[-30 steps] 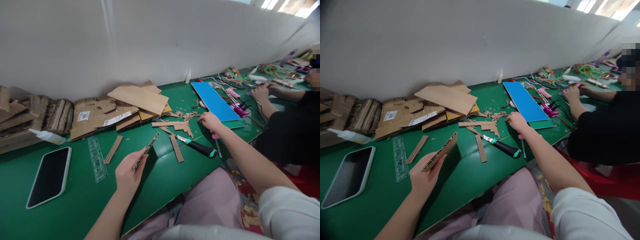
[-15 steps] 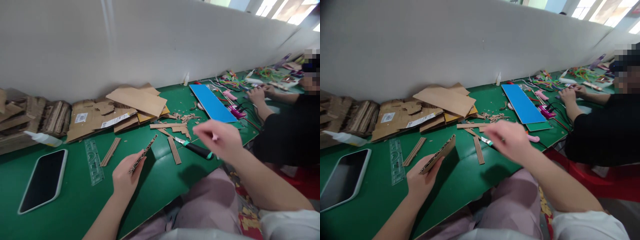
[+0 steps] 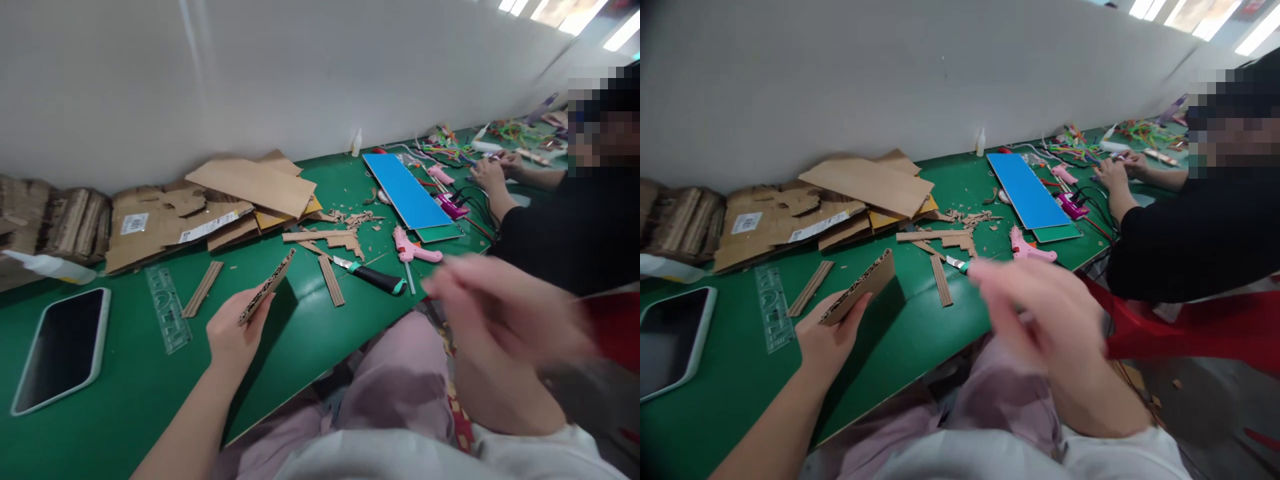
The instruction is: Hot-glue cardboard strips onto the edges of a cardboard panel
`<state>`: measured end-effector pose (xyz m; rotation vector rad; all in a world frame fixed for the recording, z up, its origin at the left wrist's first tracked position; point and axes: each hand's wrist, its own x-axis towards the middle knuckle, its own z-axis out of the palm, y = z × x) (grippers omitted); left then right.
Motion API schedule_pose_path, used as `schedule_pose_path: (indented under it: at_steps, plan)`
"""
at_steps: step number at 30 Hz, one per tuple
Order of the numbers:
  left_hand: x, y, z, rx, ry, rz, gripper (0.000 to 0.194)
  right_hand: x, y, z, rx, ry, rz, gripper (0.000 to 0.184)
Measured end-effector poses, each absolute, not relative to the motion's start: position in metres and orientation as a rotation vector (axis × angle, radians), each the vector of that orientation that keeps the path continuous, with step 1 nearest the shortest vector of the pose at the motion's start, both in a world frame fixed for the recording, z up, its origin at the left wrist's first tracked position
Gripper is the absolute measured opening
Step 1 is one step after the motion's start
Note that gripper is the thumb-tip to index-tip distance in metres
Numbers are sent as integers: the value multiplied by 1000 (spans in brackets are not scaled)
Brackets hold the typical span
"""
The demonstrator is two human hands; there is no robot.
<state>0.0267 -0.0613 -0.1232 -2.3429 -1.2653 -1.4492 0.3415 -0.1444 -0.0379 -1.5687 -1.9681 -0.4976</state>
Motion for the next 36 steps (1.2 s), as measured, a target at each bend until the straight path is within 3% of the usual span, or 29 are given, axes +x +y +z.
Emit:
schedule_pose_path:
  at_steps: [5,10,13,19,28,36]
  plan:
    - [26,-61,-121,-2350,-1270,-1454,16,424,-87,-82,-2202,-2046,-119,42]
    - [25,-60,-123,-2388,-1279,-1437,16,464,-76,-118,-2354,-1992,39,58]
    - [24,-59,-125,-2398,-1269,-1428,17,459,-70,-124,-2367,-1894,118,49]
    - [22,-59,-127,-2393,-1308,-1439,16,445,-79,-111,-2160,-1631,359,31]
    - [24,-59,-126,-2407,-1291,-1433,17,409,-110,-76,-1374,-1223,1020,47]
    - [24,-59,-125,-2390,-1278,-1469,16,393,-109,-76,-1314,-1111,1167,51]
